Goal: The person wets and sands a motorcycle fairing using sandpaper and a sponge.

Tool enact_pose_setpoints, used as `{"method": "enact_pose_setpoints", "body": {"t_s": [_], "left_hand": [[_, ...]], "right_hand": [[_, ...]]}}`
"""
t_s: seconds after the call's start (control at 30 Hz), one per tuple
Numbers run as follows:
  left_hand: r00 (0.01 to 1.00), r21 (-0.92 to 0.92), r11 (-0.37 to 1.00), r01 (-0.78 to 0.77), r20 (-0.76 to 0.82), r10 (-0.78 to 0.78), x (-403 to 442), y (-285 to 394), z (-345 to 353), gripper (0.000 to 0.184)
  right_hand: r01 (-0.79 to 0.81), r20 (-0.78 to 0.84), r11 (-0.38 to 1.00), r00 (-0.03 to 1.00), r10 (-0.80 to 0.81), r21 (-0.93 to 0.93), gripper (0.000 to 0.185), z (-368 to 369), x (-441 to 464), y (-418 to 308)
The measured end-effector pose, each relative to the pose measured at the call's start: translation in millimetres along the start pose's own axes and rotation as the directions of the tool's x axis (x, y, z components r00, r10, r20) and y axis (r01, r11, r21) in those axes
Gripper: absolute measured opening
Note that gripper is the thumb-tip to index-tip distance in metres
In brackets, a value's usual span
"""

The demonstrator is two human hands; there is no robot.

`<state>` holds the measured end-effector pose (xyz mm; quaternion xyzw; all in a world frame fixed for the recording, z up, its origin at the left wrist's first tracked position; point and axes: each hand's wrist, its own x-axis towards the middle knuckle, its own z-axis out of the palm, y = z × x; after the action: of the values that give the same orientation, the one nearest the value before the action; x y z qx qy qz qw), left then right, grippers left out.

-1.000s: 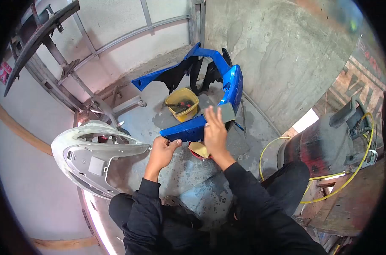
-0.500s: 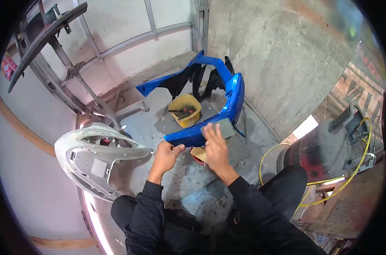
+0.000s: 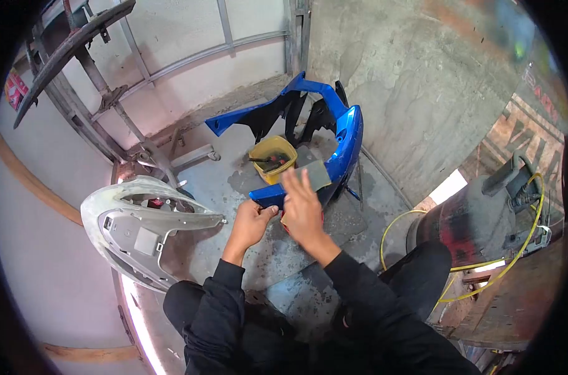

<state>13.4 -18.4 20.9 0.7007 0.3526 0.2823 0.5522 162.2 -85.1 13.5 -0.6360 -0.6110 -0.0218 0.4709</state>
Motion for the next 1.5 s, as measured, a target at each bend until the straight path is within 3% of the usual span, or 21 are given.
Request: {"method": "enact_pose_setpoints", "body": {"t_s": [0.07,0.17,0.27,0.3,0.4,0.43,0.53,0.63,0.67,0.73,0.8,0.83,0.93,0.97,1.07,1.1,1.2,1.23,1.33,1.37,1.5], "left_hand": [[1.0,0.03,1.0,-0.011,0.014,0.01,-2.3,4.4,-3.2,0.017],[1.0,0.14,0.99,0.016,-0.027,-0.013,-5.2,7.4,-0.8,0.015],[0.999,0.024,0.999,-0.023,-0.044,0.024,-1.9,2.4,4.7,0.014],[0.997,0.024,0.998,-0.066,-0.044,0.067,1.4,-2.8,4.1,0.014],[0.991,0.047,0.991,-0.122,-0.05,0.125,3.2,-11.9,-0.2,0.013],[0.994,0.07,0.993,-0.096,-0.054,0.1,1.8,-8.5,0.7,0.013],[0.994,0.075,0.995,-0.069,-0.076,0.075,-3.9,3.5,7.2,0.013],[0.999,0.092,0.995,-0.039,-0.032,0.042,-1.1,4.1,2.6,0.014],[0.997,0.089,0.994,-0.061,-0.04,0.065,-0.5,1.8,1.4,0.014],[0.994,0.095,0.991,-0.09,-0.046,0.095,-0.4,3.2,-0.7,0.015],[0.994,0.1,0.99,-0.096,-0.049,0.101,-3.7,6.5,3.7,0.016],[0.998,0.153,0.987,-0.049,-0.029,0.054,-5.2,12.0,2.1,0.015],[0.998,0.109,0.992,-0.067,-0.013,0.069,-0.3,6.1,3.6,0.013],[0.986,0.087,0.984,-0.156,-0.052,0.161,2.4,-0.4,3.6,0.014],[1.0,0.251,0.968,0.018,0.005,-0.02,-8.2,33.7,-1.6,0.013],[0.995,0.051,0.995,-0.091,-0.04,0.093,-1.7,1.8,4.3,0.014],[0.994,0.066,0.993,-0.099,-0.037,0.101,-4.7,10.0,6.6,0.015],[0.999,0.168,0.985,-0.041,-0.009,0.044,-3.7,13.8,2.9,0.014],[0.967,0.072,0.967,-0.246,-0.056,0.25,-4.6,8.5,1.6,0.016],[0.994,0.31,0.945,-0.105,-0.008,0.113,-8.1,12.3,-3.9,0.018],[0.992,0.154,0.98,-0.123,-0.018,0.127,-9.9,13.9,2.4,0.019]], "right_hand": [[0.095,0.013,0.991,0.995,-0.096,0.096,0.052,1.3,-17.1,-7.2],[-0.006,-0.011,1.0,1.0,0.006,0.006,0.054,-8.0,-28.4,24.6],[-0.027,0.007,0.999,1.0,0.026,0.027,0.054,-0.8,-4.0,-2.8],[0.083,0.015,0.996,0.996,-0.084,0.043,0.053,2.7,-5.3,-13.5],[0.094,0.054,0.992,0.994,-0.099,0.082,0.046,-6.0,-24.7,-14.4],[0.066,0.026,0.998,0.997,-0.066,-0.008,0.046,-9.8,-25.7,-3.5],[-0.123,0.009,0.992,0.992,0.123,0.011,0.047,-14.8,-7.7,2.5],[0.083,-0.001,0.995,0.997,-0.083,0.05,0.053,1.4,-4.6,-18.7],[0.078,0.01,0.986,0.997,-0.08,0.147,0.053,-1.2,-11.1,-29.1],[0.1,0.04,0.992,0.994,-0.103,0.074,0.053,-4.0,-27.4,-11.1],[0.013,-0.018,1.0,1.0,-0.014,-0.012,0.053,-7.3,-24.2,11.8],[-0.093,-0.031,0.995,0.995,0.094,0.032,0.049,-8.7,-15.9,11.0],[0.0,0.033,1.0,0.999,0.0,0.011,0.049,-0.9,2.7,-20.5],[0.027,0.056,0.995,0.998,-0.032,0.092,0.049,-3.7,-0.9,-37.1],[0.084,0.063,0.996,0.994,-0.086,0.033,0.056,-4.5,-28.2,-17.3],[0.02,0.023,1.0,1.0,-0.02,-0.005,0.057,-5.9,-30.7,-6.8],[-0.101,0.0,0.994,0.995,0.101,0.043,0.056,-0.6,-10.7,-13.9],[-0.05,0.031,0.997,0.998,0.049,0.058,0.057,0.2,-7.7,-29.6],[0.075,0.029,0.99,0.996,-0.079,0.121,0.056,7.0,-15.8,-44.1],[0.083,0.028,0.992,0.996,-0.086,0.094,0.055,4.2,-24.0,-37.6],[0.036,0.039,0.999,0.999,-0.037,0.021,0.052,-1.3,-15.3,-23.7]]}}
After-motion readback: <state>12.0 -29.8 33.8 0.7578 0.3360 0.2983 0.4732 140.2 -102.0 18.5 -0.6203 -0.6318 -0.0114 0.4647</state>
